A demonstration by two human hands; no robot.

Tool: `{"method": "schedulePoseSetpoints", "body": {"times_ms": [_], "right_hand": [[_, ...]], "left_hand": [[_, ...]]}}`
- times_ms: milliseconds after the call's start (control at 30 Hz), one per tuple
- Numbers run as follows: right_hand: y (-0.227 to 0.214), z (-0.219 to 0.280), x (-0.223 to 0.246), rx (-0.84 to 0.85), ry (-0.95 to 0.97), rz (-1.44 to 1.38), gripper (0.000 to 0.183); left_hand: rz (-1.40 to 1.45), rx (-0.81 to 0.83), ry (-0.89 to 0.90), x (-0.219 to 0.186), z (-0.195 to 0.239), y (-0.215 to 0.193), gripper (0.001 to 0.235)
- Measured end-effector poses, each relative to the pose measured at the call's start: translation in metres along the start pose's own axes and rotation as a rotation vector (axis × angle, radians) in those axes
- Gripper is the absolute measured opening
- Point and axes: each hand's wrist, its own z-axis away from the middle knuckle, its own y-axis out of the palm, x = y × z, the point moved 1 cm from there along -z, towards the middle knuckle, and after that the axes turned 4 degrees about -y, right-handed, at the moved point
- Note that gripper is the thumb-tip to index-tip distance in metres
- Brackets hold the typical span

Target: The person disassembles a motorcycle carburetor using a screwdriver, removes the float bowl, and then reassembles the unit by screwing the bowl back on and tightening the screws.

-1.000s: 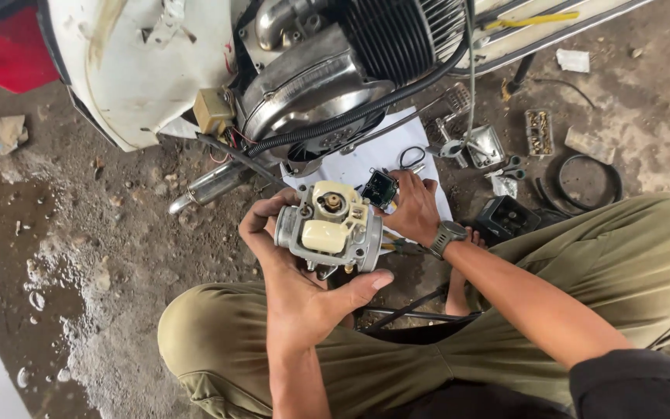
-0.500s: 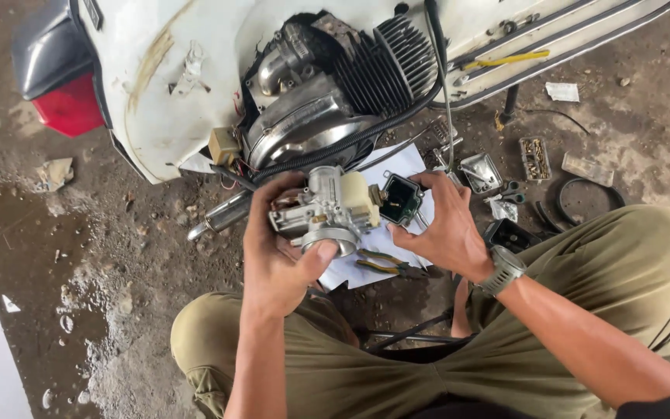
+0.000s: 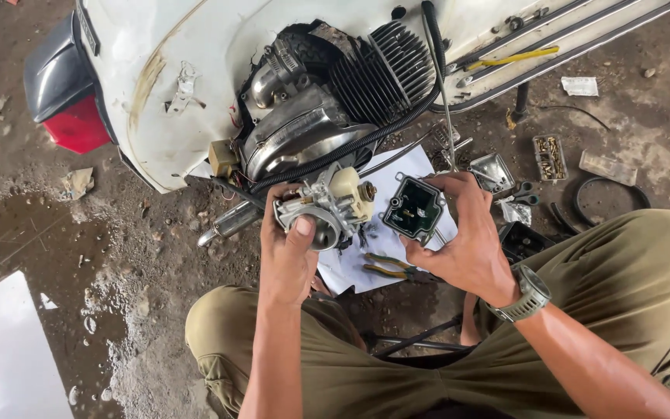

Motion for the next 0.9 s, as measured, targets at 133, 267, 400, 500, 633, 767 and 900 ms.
{"method": "schedulePoseSetpoints", "body": {"times_ms": [133, 267, 400, 500, 633, 767, 900], "right_hand": [[-0.002, 0.001, -0.001, -0.012, 0.01, -0.038, 0.067], [-0.005, 0.004, -0.005, -0.006, -0.01, -0.075, 0.07], [-0.009, 0.005, -0.001, -0.017, -0.021, -0.096, 0.067], [-0.01, 0.003, -0.001, -0.014, -0.037, -0.094, 0.071], [-0.013, 0.007, -0.01, -0.001, -0.024, -0.066, 0.075], [-0.015, 0.008, -0.014, 0.007, -0.035, -0.088, 0.075], [-0.019, 0.006, -0.012, 0.019, -0.03, -0.13, 0.072]], "left_hand": [[0.077, 0.028, -0.047, -0.009, -0.003, 0.017, 0.035], [0.197, 0.038, -0.132, 0.013, -0.005, 0.002, 0.028], [0.182, 0.071, -0.088, 0.046, -0.001, -0.022, 0.06], [0.182, 0.105, -0.062, 0.005, -0.005, 0.017, 0.077], [0.085, 0.105, -0.095, 0.024, -0.005, -0.001, 0.078], [0.127, 0.09, -0.134, 0.059, 0.0, -0.035, 0.065], [0.102, 0.046, -0.122, 0.082, 0.005, -0.057, 0.073]]}}
